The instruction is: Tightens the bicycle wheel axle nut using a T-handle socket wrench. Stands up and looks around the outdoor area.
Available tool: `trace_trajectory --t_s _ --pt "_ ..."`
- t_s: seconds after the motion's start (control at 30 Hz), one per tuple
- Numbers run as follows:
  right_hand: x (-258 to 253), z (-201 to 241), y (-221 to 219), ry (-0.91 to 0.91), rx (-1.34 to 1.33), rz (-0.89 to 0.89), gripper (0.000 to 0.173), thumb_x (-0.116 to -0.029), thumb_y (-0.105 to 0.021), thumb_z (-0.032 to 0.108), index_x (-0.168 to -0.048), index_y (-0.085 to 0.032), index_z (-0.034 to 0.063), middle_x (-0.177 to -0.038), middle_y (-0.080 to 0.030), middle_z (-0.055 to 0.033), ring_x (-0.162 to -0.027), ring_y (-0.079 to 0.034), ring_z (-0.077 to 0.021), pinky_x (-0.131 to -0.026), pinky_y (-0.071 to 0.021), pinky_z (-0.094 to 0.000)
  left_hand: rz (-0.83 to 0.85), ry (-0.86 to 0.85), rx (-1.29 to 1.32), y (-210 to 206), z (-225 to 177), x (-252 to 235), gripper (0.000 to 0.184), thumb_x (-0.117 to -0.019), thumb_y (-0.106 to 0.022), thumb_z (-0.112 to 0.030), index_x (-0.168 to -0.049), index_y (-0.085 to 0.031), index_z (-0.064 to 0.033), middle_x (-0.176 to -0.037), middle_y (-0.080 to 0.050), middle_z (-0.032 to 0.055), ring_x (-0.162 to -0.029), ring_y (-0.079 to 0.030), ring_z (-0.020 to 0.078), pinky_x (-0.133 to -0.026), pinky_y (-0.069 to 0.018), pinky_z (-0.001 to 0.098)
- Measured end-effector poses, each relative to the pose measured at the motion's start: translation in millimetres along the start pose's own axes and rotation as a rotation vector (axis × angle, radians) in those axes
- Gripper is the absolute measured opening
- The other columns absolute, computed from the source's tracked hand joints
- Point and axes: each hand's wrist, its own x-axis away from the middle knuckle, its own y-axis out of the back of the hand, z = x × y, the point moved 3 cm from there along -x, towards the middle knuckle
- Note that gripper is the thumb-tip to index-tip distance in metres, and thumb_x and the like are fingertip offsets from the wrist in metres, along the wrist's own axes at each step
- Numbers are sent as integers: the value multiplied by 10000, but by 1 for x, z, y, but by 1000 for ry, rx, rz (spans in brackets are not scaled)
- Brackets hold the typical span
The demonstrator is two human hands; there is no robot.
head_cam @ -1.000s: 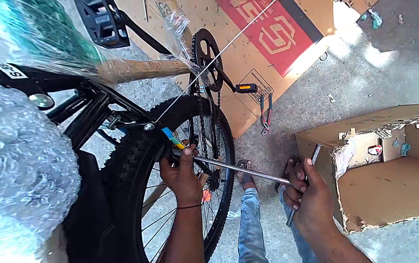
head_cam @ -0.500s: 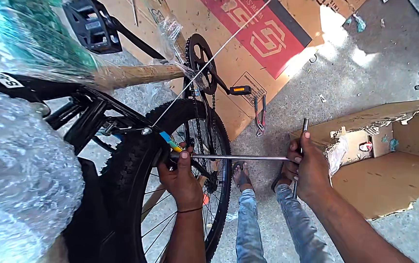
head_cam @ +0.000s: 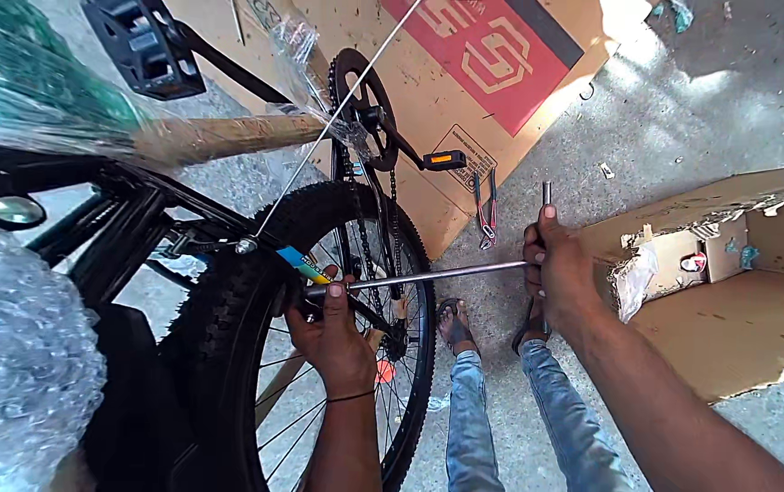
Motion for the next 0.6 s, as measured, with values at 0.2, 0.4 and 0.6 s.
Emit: trace_trajectory --t_s 0.2,0.4,0.6 --pt "29 -18 9 -63 -133 -31 481 -1120 -295 467 -978 -614 136 -610 -487 55 -385 -279 -18 -346 -250 -170 9 17 -1 3 0 -1 455 -1013 -573 -155 -1418 -373 -98 -1364 -603 60 -1178 -647 206 -1012 -541 381" --pt "16 -30 21 -375 -1 266 334 -1083 -477 347 -1157 -708 118 -921 -749 -29 -457 -426 -16 -417 -335 -172 -5 67 125 1 -8 -2 498 -1081 -192 -458 -1403 -424 -156 -1325 -612 56 -1169 -642 243 -972 -540 452" --pt "1 -24 29 -523 -151 677 386 -1052 -380 305 -1171 -697 120 -559 -383 84 -400 -341 -6 -380 -322 -160 -110 124 178 0 -11 -6 574 -1073 -104 -462 -1399 -447 -137 -1334 -614 94 -1216 -616 287 -974 -517 527"
